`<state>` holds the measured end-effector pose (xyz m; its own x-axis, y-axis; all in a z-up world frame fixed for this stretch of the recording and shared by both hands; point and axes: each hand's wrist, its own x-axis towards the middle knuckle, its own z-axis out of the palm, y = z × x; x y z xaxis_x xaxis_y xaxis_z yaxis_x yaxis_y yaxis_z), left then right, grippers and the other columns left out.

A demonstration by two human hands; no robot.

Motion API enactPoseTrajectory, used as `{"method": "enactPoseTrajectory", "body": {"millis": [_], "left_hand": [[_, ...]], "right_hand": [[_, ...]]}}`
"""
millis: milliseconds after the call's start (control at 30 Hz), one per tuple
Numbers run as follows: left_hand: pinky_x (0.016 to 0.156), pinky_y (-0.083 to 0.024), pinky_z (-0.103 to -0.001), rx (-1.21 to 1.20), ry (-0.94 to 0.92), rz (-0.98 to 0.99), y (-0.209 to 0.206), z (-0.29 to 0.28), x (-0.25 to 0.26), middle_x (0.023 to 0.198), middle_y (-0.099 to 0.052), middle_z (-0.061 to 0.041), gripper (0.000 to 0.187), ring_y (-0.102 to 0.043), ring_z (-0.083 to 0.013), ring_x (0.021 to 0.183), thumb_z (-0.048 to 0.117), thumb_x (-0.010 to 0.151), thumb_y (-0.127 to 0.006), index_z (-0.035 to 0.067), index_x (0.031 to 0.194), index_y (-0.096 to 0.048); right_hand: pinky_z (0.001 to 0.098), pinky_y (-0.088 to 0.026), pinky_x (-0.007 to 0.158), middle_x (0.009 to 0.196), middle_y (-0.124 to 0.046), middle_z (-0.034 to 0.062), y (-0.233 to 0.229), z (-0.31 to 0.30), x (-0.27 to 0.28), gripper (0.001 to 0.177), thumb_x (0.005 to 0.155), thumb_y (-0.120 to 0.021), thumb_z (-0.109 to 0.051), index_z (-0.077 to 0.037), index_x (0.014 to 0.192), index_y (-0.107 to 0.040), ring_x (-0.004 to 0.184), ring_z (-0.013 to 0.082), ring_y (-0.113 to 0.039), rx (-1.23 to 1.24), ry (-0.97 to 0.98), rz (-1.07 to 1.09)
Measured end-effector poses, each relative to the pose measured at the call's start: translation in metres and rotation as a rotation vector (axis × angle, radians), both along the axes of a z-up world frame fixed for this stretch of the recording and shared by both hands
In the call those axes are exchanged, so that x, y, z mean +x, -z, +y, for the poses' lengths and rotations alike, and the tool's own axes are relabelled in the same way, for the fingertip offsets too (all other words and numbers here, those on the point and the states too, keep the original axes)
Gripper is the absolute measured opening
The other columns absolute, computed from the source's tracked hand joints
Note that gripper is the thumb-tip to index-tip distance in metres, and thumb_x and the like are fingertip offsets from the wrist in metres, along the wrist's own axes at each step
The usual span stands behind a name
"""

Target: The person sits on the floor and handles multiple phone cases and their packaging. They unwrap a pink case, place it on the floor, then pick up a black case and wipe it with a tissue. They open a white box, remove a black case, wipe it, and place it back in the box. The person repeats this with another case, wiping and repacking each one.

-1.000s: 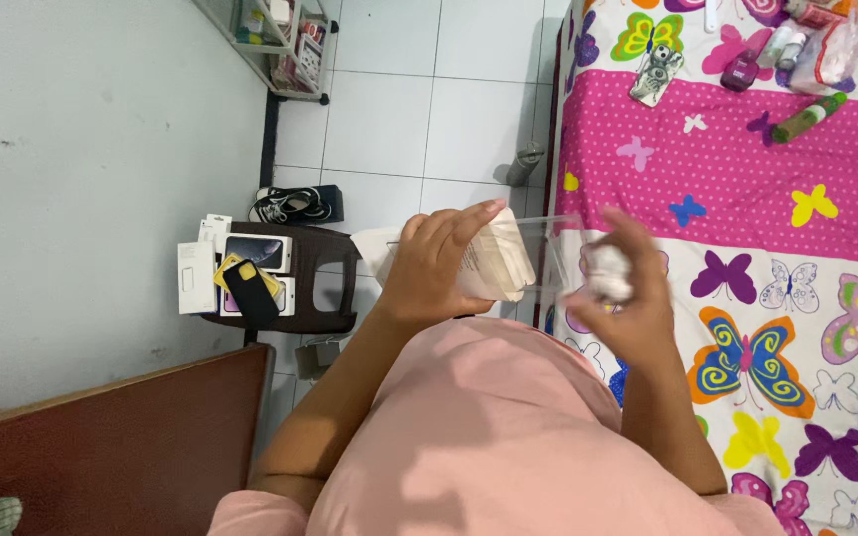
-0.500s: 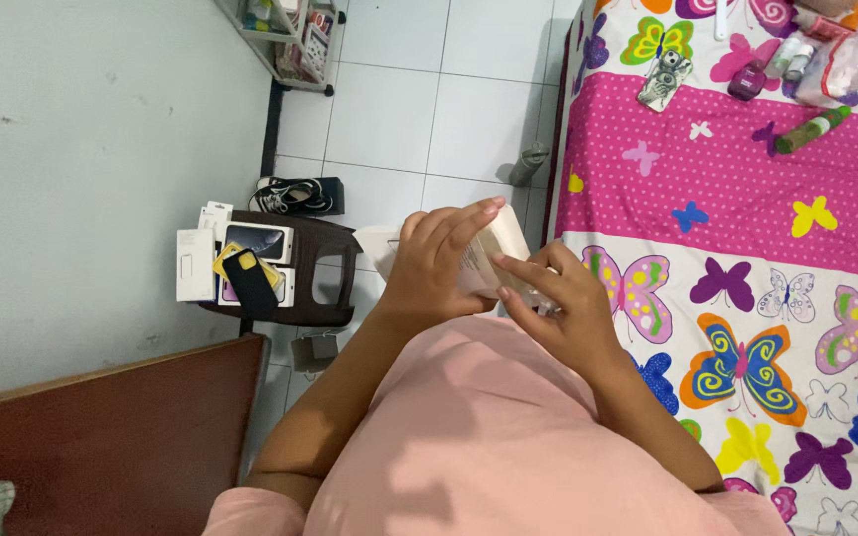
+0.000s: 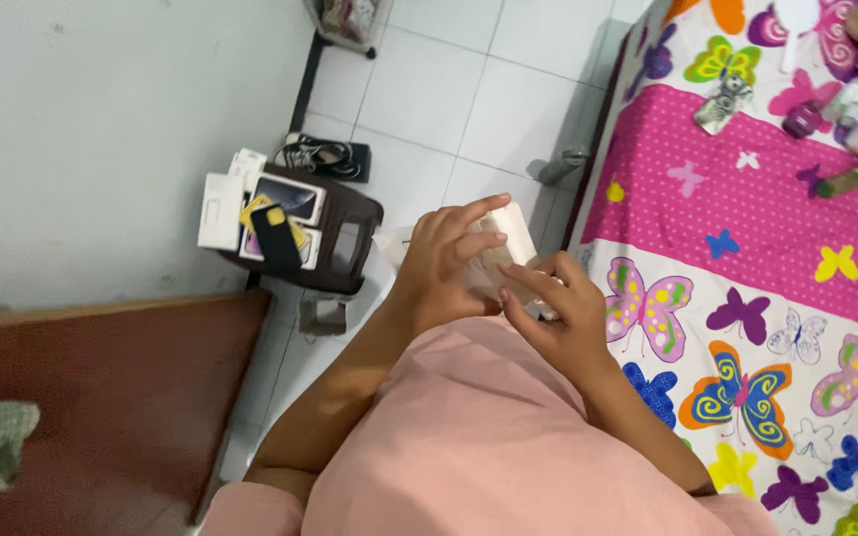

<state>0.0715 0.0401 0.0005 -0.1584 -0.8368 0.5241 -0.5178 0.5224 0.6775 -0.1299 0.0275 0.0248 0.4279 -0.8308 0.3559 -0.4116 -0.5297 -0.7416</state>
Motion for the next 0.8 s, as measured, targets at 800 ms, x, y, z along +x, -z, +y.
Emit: {"method": "enactPoseTrajectory", "body": {"millis": [800], "left_hand": [[0.11,-0.045,-0.048,0.487,-0.786,0.189,0.128,0.231,0.257,0.15,-0.05,-0.019,0.088,-0.052,-0.0409,0.134,0.026,0.058,-0.099,0.01,0.119,-0.038]], "right_hand": [[0.03,-0.051,0.071,0.1,-0.07,0.0035,0.349,-0.008,0.3,0.041,0.089,-0.069,-0.02,-0.014,0.129,-0.067,0.078,0.0143,-0.064,0.9,-0.391,0.42]]}}
